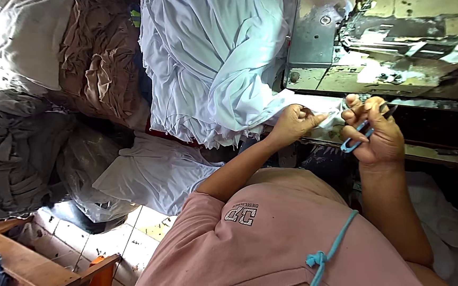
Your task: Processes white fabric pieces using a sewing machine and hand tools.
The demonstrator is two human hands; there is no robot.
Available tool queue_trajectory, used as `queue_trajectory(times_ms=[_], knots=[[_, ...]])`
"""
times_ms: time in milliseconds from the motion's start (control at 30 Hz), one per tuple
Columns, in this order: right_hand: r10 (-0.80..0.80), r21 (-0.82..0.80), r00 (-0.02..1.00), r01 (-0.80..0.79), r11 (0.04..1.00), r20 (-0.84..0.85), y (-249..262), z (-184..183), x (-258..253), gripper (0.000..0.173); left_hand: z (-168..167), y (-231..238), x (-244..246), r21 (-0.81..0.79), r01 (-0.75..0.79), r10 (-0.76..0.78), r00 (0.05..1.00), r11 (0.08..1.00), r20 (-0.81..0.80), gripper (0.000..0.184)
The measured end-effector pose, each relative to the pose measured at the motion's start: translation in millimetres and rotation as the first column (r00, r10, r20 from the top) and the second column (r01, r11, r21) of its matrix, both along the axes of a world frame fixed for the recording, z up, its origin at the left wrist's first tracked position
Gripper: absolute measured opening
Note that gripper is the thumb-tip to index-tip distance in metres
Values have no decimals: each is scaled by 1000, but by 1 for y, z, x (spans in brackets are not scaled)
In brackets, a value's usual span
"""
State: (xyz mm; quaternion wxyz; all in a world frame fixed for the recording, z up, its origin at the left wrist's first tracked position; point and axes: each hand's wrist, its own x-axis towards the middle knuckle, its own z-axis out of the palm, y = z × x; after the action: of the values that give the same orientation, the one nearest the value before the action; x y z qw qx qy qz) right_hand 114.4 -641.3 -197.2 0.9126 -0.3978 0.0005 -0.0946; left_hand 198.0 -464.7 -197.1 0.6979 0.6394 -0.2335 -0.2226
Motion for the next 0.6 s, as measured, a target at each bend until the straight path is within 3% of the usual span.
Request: queue_trajectory(times_ms=[67, 167, 267, 367, 433, 500, 567, 600], knots=[[17, 148, 1000, -14, 989, -21, 3, -2, 4, 33, -3, 8, 3, 157, 109, -130, 982, 982, 134, 15], [54, 248, 999, -52, 967, 1, -4, -13, 10, 31, 6, 28, 11, 218, 190, -245, 933, 957, 263, 17], [-49, -86, 999, 51, 995, 19, -8, -20, 10, 24, 23, 49, 15, 4, 323, -323, 945, 946, 54, 20], [-93, -411, 992, 121, 903, 90, -8, -23, 8, 16, 38, 58, 19, -273, 399, -446, 884, 875, -140, 23], [-88, -577, 986, 153, 803, 138, -8, -25, 6, 12, 44, 53, 21, -347, 297, -363, 921, 890, -142, 24], [-85, -661, 981, 179, 729, 172, -5, -27, 5, 9, 43, 42, 23, -307, 160, -180, 983, 938, -35, 22], [-78, -657, 981, 177, 732, 177, 0, -27, 5, 9, 34, 27, 24, -323, 157, -135, 987, 933, 89, 22], [-76, -622, 983, 166, 765, 169, 3, -27, 5, 10, 29, 19, 22, -368, 172, -157, 985, 914, 68, 25]])
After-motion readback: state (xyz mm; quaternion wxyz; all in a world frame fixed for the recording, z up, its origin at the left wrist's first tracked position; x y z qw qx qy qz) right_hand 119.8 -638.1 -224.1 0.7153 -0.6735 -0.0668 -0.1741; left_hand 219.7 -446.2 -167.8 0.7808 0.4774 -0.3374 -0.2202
